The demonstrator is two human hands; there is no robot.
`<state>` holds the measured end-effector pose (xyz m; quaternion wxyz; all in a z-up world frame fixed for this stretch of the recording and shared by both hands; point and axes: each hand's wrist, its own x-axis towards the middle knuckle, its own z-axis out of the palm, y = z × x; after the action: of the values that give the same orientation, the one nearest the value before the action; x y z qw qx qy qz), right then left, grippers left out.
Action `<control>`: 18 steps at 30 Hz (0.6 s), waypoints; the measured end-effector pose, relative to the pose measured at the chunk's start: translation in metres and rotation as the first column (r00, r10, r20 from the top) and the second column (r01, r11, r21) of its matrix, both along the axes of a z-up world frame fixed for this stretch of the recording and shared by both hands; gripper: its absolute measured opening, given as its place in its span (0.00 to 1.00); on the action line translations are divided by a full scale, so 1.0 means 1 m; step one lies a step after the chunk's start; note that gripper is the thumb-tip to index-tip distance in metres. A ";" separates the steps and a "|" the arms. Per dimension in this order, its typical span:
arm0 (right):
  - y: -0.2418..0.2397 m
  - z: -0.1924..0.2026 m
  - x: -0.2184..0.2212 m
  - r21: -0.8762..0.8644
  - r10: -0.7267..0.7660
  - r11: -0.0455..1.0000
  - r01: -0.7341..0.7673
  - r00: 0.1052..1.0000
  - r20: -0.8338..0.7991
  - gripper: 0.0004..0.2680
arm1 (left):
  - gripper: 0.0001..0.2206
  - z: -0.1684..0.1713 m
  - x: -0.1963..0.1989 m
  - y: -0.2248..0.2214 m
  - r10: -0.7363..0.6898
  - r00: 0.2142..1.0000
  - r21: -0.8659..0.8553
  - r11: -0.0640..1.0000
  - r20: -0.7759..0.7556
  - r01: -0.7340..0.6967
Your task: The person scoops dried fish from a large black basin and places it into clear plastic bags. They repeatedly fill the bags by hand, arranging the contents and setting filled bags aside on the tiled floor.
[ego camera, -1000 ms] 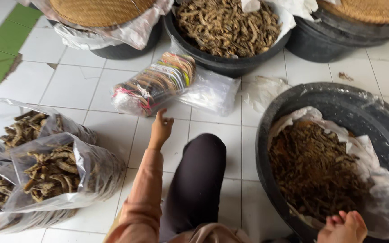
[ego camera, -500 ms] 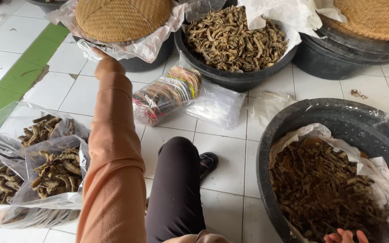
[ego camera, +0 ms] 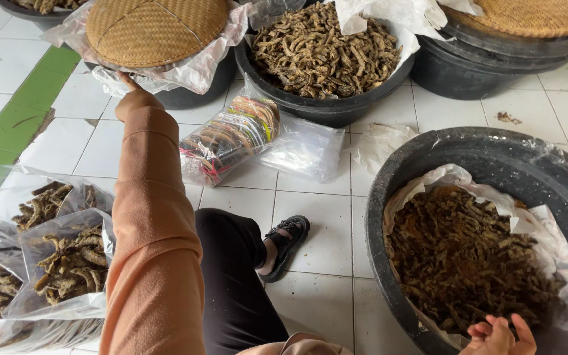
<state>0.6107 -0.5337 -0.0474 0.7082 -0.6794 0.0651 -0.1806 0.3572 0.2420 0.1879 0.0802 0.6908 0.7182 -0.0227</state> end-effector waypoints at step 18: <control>0.110 -0.001 -0.073 -0.582 0.102 0.768 -0.268 0.948 -0.302 0.16 | 0.40 -0.225 0.108 -0.049 -0.432 0.896 -0.008 0.901 -0.101 0.434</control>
<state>0.5377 -0.4240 -0.0481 0.4481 -0.8931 0.0247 -0.0325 0.4649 0.1931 -0.0367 0.0319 0.8318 0.5498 -0.0695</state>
